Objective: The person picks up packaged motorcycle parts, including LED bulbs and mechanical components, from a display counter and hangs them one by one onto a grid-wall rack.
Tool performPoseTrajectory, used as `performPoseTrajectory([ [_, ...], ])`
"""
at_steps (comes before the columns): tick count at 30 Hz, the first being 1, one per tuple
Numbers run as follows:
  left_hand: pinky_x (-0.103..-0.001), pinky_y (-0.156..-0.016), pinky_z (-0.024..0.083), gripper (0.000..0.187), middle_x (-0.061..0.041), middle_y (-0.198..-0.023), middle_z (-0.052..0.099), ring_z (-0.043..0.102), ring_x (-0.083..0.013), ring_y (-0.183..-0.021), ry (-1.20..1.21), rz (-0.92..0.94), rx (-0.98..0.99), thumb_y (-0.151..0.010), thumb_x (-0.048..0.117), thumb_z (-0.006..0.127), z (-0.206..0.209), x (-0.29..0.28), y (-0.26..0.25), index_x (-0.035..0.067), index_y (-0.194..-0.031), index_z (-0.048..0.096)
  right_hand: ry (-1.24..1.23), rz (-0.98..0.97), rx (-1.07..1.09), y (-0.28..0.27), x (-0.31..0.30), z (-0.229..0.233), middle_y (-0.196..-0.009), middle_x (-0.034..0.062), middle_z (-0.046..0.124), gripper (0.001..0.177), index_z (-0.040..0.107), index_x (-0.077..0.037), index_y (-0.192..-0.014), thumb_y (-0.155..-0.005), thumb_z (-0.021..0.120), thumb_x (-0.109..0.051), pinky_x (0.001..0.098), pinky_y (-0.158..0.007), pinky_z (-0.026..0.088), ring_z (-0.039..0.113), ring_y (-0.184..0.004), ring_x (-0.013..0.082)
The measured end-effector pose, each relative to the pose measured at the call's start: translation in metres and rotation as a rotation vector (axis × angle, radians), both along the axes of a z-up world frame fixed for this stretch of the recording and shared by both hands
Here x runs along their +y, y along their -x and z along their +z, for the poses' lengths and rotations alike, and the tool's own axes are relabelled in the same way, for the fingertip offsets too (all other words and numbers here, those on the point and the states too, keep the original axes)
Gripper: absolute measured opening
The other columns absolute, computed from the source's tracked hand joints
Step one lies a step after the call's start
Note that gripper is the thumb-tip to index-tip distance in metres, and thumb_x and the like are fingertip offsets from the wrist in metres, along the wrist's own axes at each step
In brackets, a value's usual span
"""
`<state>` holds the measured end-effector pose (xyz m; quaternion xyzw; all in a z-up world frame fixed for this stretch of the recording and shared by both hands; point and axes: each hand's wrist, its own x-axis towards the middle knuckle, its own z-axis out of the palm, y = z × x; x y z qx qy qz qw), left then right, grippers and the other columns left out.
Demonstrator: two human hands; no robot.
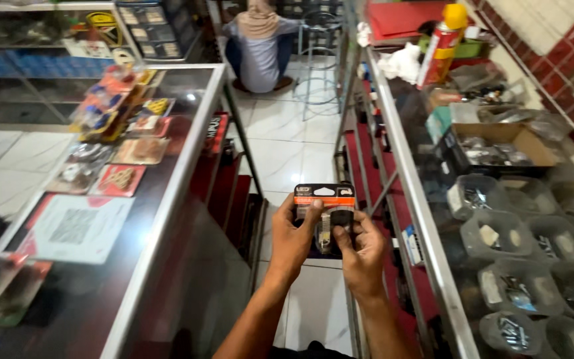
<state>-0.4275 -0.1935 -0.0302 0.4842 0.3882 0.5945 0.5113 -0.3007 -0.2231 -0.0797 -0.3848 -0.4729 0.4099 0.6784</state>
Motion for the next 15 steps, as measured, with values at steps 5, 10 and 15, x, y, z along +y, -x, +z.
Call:
performPoseTrajectory([
  [5,-0.025,-0.072,0.058,0.025,-0.003,-0.09,0.076,0.069,-0.007,-0.081,0.025,-0.148,-0.019,-0.097,0.027,0.068,0.002,0.025,-0.034,0.002,-0.105,0.067,0.048,-0.146,-0.072,-0.031,0.008,0.002,-0.092,0.0055,0.073,0.027,0.062,0.003,-0.119,-0.097,0.068,-0.012,0.0231,-0.069,0.055,0.067,-0.079,0.0084],
  [10,-0.027,-0.068,0.054,0.019,-0.004,-0.086,0.071,0.064,-0.0086,-0.076,0.087,-0.224,0.018,-0.097,0.019,0.07,-0.002,0.054,-0.049,0.0,-0.099,0.066,0.085,-0.226,-0.047,-0.043,0.018,-0.006,-0.095,0.0063,0.074,0.028,0.063,0.004,-0.119,-0.097,0.068,-0.013,0.0234,-0.072,0.055,0.069,-0.082,0.009],
  [15,-0.027,-0.067,0.055,0.014,-0.003,-0.084,0.07,0.065,-0.0085,-0.075,0.155,-0.302,-0.029,-0.096,0.014,0.069,-0.003,0.088,-0.065,0.001,-0.097,0.065,0.098,-0.295,-0.039,-0.052,0.039,-0.009,-0.095,0.0081,0.075,0.027,0.063,0.004,-0.118,-0.097,0.068,-0.011,0.0236,-0.075,0.055,0.069,-0.084,0.009],
])
